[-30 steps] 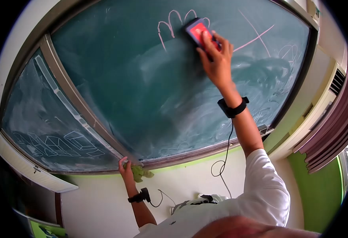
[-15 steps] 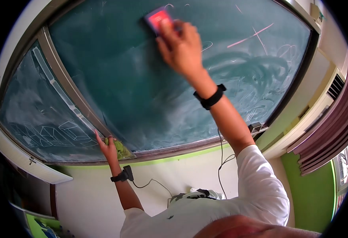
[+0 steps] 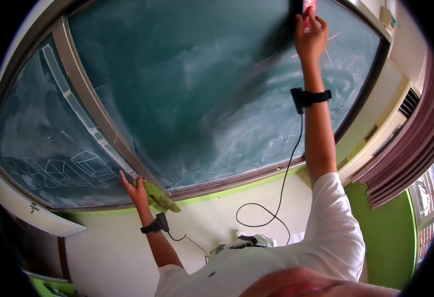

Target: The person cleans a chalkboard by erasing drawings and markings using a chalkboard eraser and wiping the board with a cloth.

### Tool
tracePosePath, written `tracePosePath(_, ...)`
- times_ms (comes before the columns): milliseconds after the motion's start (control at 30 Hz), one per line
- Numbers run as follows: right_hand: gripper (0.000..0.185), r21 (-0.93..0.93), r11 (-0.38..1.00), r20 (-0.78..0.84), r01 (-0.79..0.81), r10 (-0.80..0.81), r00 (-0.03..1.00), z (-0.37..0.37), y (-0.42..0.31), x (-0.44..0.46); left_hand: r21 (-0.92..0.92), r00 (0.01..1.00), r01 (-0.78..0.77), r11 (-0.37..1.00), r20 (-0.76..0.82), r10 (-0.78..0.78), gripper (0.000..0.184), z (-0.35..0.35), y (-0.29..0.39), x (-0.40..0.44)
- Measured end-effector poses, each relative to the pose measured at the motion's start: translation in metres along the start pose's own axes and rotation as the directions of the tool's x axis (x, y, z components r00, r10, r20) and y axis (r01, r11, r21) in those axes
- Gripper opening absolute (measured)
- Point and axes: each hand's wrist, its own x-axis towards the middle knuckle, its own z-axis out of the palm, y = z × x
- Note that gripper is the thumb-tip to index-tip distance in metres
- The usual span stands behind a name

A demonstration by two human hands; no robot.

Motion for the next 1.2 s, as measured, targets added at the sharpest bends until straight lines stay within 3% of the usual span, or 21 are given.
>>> tracePosePath(67,0.041,0.060,0.996,0.031,0.059,-0.061,0.998,-0.004,-0.048,-0.029,-0.082,0.998,0.062,0.995,0.031,-0.060,0.079,-0.001,-0.014,0.003)
tracePosePath(133,0.045,0.231,0.972,0.125,0.035,-0.066,0.990,-0.016,-0.105,-0.074,-0.075,0.994,0.090,0.993,0.074,-0.084,0.079,0.000,-0.023,0.005)
tracePosePath(200,0.060,0.318,0.935,0.264,0.155,-0.245,0.933,-0.038,-0.153,-0.122,-0.067,0.993,0.097,0.993,0.079,-0.092,0.079,0.005,-0.028,0.003)
tracePosePath(233,0.059,0.405,0.892,0.358,0.203,-0.358,0.862,-0.049,-0.173,-0.148,-0.062,0.989,0.107,0.992,0.105,-0.100,0.079,0.007,-0.028,0.001)
tracePosePath(300,0.054,0.458,0.673,0.307,0.581,-0.733,0.607,-0.056,-0.192,-0.184,-0.098,0.997,0.050,0.994,0.067,-0.044,0.078,0.011,-0.026,0.002)
tracePosePath(333,0.054,0.451,0.674,0.320,0.585,-0.734,0.599,-0.054,-0.185,-0.183,-0.106,0.995,0.059,0.993,0.080,-0.050,0.078,0.010,-0.028,0.003)
tracePosePath(400,0.049,0.486,0.510,0.212,0.710,-0.857,0.471,-0.042,-0.168,-0.167,-0.121,0.992,0.099,0.988,0.090,-0.088,0.075,0.000,-0.036,0.002)
tracePosePath(467,0.050,0.376,0.647,0.296,0.663,-0.762,0.576,-0.038,-0.132,-0.125,-0.111,0.991,0.097,0.989,0.107,-0.085,0.072,-0.006,-0.037,-0.004)
tracePosePath(533,0.058,0.331,0.811,0.172,0.482,-0.554,0.815,-0.026,-0.078,-0.090,-0.092,0.989,0.093,0.991,0.127,-0.081,0.070,-0.011,-0.044,-0.005)
tracePosePath(600,0.048,0.056,0.966,0.116,0.253,-0.258,0.959,-0.020,-0.005,-0.072,-0.121,0.987,0.121,0.985,0.122,-0.106,0.064,-0.014,-0.054,-0.010)
tracePosePath(700,0.043,-0.161,0.982,-0.083,-0.097,0.084,0.993,-0.019,0.099,-0.080,-0.080,0.979,0.157,0.984,0.145,-0.144,0.056,-0.009,-0.040,-0.015)
tracePosePath(733,0.043,-0.162,0.983,-0.074,-0.091,0.080,0.994,-0.020,0.097,-0.081,-0.081,0.977,0.167,0.983,0.145,-0.154,0.056,-0.005,-0.041,-0.016)
tracePosePath(800,0.042,-0.128,0.961,-0.092,-0.247,0.236,0.967,-0.022,0.091,-0.091,-0.098,0.975,0.168,0.981,0.165,-0.150,0.046,0.004,-0.043,-0.016)
tracePosePath(900,0.045,0.039,0.992,-0.009,-0.116,0.117,0.993,-0.017,-0.019,-0.117,-0.080,0.966,0.192,0.978,0.194,-0.173,0.039,0.026,-0.049,-0.018)
tracePosePath(933,0.050,0.221,0.975,0.059,-0.004,-0.009,0.998,-0.021,-0.070,-0.130,-0.089,0.970,0.180,0.980,0.184,-0.161,0.039,0.041,-0.050,-0.019)
tracePosePath(1000,0.054,0.447,0.887,0.320,0.113,-0.277,0.906,-0.042,-0.145,-0.170,-0.150,0.969,0.198,0.969,0.179,-0.170,0.036,0.058,-0.054,-0.024)
tracePosePath(1033,0.051,0.404,0.862,0.351,0.306,-0.455,0.818,-0.048,-0.162,-0.190,-0.127,0.969,0.188,0.974,0.186,-0.162,0.036,0.062,-0.052,-0.026)
tracePosePath(1133,0.049,0.507,0.815,0.343,0.282,-0.490,0.801,-0.050,-0.160,-0.193,-0.084,0.977,0.131,0.988,0.180,-0.114,0.028,0.087,-0.029,-0.035)
tracePosePath(1200,0.048,0.489,0.789,0.301,0.372,-0.553,0.777,-0.048,-0.137,-0.175,-0.085,0.977,0.134,0.987,0.179,-0.117,0.024,0.093,-0.031,-0.047)
